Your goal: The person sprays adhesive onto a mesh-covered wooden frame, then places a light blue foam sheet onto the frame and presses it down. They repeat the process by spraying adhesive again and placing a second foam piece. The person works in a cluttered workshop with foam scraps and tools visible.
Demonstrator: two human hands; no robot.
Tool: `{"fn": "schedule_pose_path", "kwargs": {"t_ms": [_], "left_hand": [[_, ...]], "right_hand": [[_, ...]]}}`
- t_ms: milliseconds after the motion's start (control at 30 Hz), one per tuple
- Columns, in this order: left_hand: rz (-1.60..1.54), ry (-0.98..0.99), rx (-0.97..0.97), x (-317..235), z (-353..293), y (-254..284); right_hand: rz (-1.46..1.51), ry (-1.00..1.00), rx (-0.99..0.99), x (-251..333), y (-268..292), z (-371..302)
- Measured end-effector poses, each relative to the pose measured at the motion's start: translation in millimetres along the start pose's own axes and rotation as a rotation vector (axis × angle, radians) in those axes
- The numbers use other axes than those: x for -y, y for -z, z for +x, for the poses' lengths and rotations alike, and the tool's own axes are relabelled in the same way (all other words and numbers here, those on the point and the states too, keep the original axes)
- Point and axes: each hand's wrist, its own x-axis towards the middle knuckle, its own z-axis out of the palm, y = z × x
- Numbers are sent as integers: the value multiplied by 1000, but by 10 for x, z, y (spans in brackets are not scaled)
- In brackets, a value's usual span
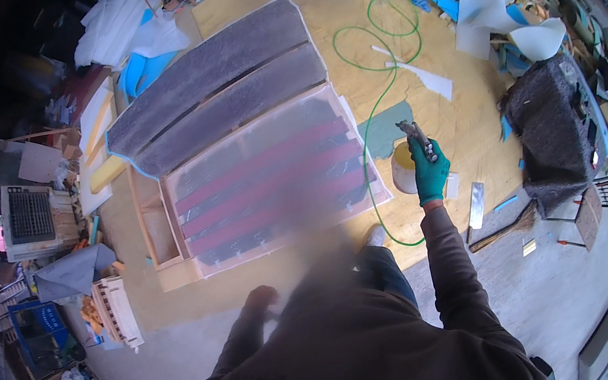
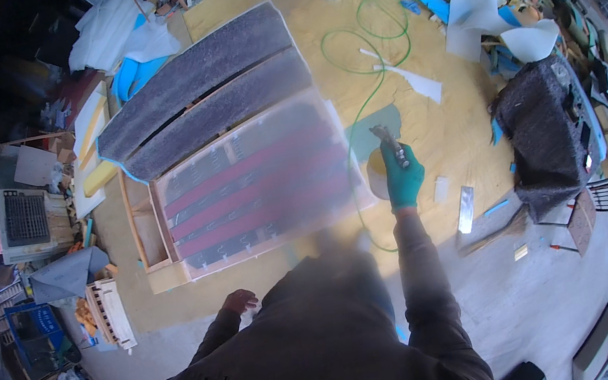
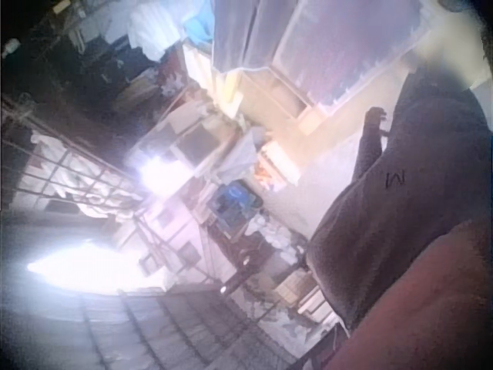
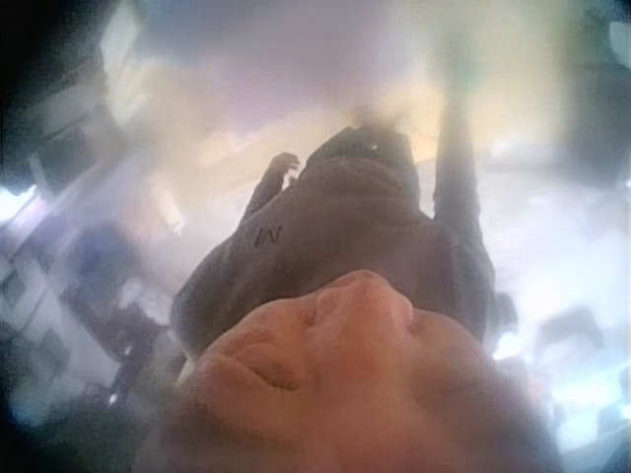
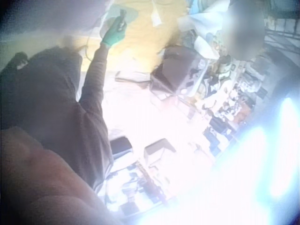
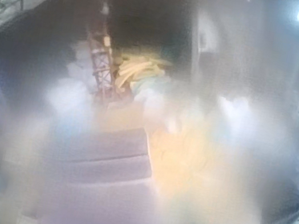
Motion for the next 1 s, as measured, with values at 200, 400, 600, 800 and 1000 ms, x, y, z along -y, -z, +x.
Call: {"fn": "schedule_pose_path", "kwargs": {"t_ms": [200,400,600,800,1000], "left_hand": [[-360,-64,36,-161,765,121],[-575,-240,138,-343,1543,46],[-475,113,205,-880,2058,59],[-315,159,124,-2008,1970,-687],[261,-104,120,-3641,1844,-1796]], "right_hand": [[158,180,33,593,376,140],[-160,145,-99,769,1212,742],[-513,42,-307,205,2467,1729],[-138,-113,-498,-760,3938,3293],[-122,-146,-600,-1913,5289,4849]]}}
